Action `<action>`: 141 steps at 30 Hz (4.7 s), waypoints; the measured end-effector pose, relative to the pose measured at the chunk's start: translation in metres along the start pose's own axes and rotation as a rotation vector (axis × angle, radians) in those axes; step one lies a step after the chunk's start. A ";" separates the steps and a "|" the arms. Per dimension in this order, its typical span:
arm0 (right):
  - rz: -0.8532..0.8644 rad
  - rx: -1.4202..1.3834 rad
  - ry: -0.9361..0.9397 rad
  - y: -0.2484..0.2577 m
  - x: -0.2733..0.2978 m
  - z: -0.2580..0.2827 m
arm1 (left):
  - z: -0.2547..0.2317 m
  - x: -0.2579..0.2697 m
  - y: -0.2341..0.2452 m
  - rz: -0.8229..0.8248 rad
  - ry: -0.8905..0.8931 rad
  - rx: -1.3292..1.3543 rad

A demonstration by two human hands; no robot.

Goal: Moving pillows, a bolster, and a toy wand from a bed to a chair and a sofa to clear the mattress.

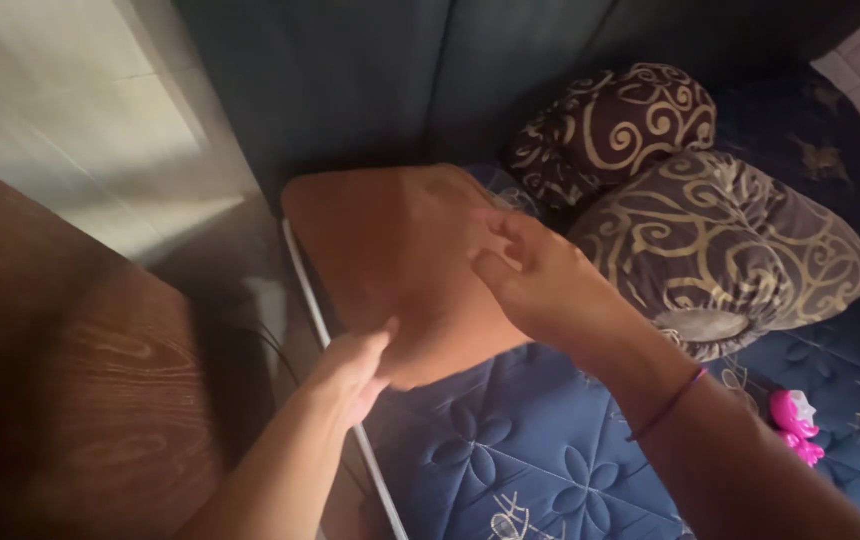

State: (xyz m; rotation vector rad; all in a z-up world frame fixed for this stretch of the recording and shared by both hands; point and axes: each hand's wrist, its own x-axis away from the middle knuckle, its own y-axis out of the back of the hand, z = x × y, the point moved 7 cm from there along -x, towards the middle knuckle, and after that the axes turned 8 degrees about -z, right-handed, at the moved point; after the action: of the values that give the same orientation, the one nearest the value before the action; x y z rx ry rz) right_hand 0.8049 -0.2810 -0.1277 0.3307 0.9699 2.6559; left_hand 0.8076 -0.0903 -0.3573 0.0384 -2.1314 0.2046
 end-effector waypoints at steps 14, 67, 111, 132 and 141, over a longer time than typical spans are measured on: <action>-0.478 0.285 -0.236 0.136 0.074 -0.075 | -0.051 0.155 -0.129 0.727 -0.265 -0.075; -2.228 0.045 -1.108 0.211 0.987 -0.125 | 0.509 0.657 -0.253 1.926 0.371 -1.279; -2.911 0.336 -1.308 0.115 1.548 -0.075 | 1.040 1.116 -0.010 2.556 0.893 -1.320; -2.644 1.074 -1.162 0.309 1.829 -0.111 | 1.264 1.367 -0.041 2.596 1.173 -0.769; -2.658 0.970 -1.146 0.376 1.920 -0.179 | 1.370 1.416 -0.079 2.509 1.136 -0.756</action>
State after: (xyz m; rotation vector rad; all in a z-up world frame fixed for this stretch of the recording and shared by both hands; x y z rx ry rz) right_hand -1.1105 0.0082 0.2023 0.2163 0.7302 -0.4905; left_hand -1.0924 -0.3149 0.1221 -2.3804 0.0748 0.5360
